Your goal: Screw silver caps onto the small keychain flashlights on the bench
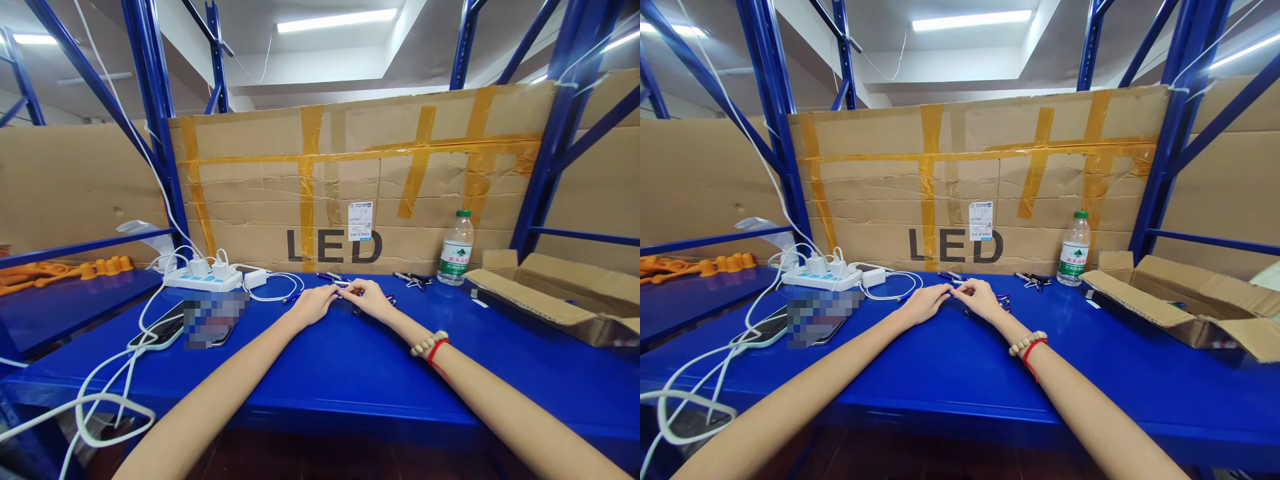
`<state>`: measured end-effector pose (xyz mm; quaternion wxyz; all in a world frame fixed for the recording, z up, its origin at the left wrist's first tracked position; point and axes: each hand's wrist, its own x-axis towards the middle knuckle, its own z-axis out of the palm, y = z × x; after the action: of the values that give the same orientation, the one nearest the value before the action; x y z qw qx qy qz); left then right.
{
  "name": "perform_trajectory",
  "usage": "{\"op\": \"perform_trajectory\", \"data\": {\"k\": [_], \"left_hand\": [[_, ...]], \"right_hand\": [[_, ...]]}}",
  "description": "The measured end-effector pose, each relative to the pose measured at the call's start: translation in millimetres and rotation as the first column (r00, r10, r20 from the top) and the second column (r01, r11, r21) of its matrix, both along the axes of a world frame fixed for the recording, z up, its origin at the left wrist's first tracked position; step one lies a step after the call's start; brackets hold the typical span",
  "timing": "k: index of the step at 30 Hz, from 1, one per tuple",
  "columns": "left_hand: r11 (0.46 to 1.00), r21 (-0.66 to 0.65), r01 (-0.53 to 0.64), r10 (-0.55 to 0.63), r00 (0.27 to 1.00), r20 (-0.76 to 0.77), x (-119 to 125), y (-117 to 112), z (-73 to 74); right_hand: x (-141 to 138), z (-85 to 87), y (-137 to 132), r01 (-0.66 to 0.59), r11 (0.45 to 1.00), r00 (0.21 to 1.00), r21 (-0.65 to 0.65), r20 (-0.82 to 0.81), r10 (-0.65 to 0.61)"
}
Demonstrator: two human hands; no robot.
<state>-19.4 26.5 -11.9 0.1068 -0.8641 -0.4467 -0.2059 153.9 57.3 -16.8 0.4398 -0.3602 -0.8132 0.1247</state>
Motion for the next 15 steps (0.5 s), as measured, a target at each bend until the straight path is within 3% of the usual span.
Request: {"op": "perform_trajectory", "data": {"k": [12,15], "left_hand": [[1.000,-0.007,-0.013,0.013,1.000,0.011,0.6,-0.9,0.3],[1.000,-0.015,-0.004,0.006,0.997,0.077,0.8,-1.3,0.4]], "right_hand": [[-0.8,1.7,-3.0,-0.006,1.000,1.000,-0.007,-0.016,0.006],[-2.1,2.2,-3.0,-0.013,1.000,0.999,-0.003,-0.053,0.013]]}}
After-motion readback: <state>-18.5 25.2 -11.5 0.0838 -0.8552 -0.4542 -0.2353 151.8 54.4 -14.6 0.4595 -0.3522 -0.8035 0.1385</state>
